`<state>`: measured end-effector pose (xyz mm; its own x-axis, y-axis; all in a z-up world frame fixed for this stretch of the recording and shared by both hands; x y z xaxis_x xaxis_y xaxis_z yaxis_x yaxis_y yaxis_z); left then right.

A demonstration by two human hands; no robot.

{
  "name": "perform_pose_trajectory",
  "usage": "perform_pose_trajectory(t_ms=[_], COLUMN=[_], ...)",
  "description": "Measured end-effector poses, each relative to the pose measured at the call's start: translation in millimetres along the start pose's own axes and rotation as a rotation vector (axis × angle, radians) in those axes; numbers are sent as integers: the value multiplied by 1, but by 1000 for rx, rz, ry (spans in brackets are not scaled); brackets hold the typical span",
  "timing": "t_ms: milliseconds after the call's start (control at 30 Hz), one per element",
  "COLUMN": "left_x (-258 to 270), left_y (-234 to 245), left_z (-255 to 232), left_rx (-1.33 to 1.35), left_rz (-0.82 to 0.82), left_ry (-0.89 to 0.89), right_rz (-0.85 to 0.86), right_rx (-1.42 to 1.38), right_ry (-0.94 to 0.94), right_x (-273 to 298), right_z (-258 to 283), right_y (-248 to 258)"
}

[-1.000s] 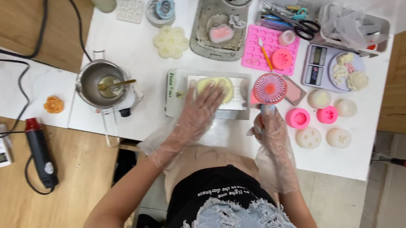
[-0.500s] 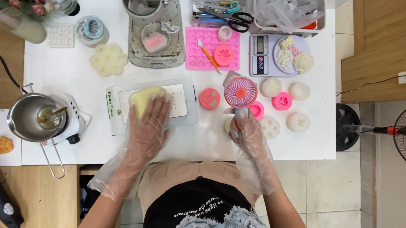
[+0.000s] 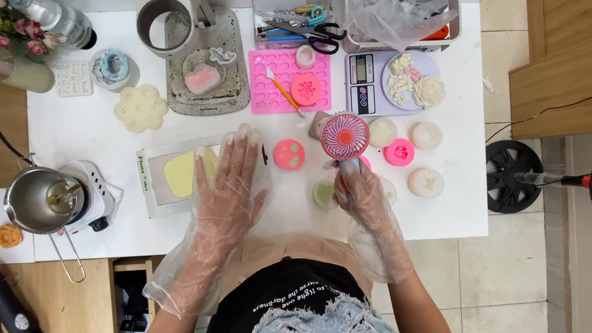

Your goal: Melting and stirring wax in a small pot using a heating element and a heat gun.

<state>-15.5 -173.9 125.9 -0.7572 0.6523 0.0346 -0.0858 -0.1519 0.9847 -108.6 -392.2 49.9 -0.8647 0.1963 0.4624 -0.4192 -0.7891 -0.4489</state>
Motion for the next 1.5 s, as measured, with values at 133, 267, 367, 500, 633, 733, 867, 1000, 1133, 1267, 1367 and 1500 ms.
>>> perform_pose_trajectory(t_ms=[133,267,367,500,633,733,867,1000,1133,1267,1367,1500], left_x=[-12,-18,-14,-7,9,17,27,46,69,75,71,64], left_y=[7,7,5,-2,-20,-31,-40,-48,-52,-54,-53,-52], left_z=[-12,-11,-7,6,19,36,64,91,109,120,123,122], left_rx=[16,28,26,4,-58,-90,-38,114,307,260,268,296], left_rz=[-54,-25,-28,32,17,66,100,213,110,79,47,9], left_ry=[-8,8,31,57,101,166,265,310,299,283,256,148], right_rz=[32,41,124,-148,-107,110,94,103,64,-52,-158,-342], right_rx=[-35,-44,470,588,694,733,1095,1312,1051,1005,1368,1505], right_ry=[23,18,334,-88,-69,95,102,119,43,136,439,596], right_x=[-7,-15,-22,-46,-105,-167,-260,-324,-319,-317,-293,-214], right_z=[3,12,33,40,64,87,102,101,90,95,105,116], right_y=[6,1,-5,-5,-1,-17,-27,-39,-54,-31,-19,-39])
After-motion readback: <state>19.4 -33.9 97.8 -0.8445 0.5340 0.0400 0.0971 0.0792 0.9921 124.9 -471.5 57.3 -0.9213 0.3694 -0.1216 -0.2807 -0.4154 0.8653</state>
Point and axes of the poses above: each hand's wrist, its own x-axis away from the middle knuckle, its own y-axis out of the back of the hand, z = x × y, the point moved 6 cm from there along -x, towards the middle knuckle, and after that the axes turned 10 degrees about -x, right-handed, at the moved point
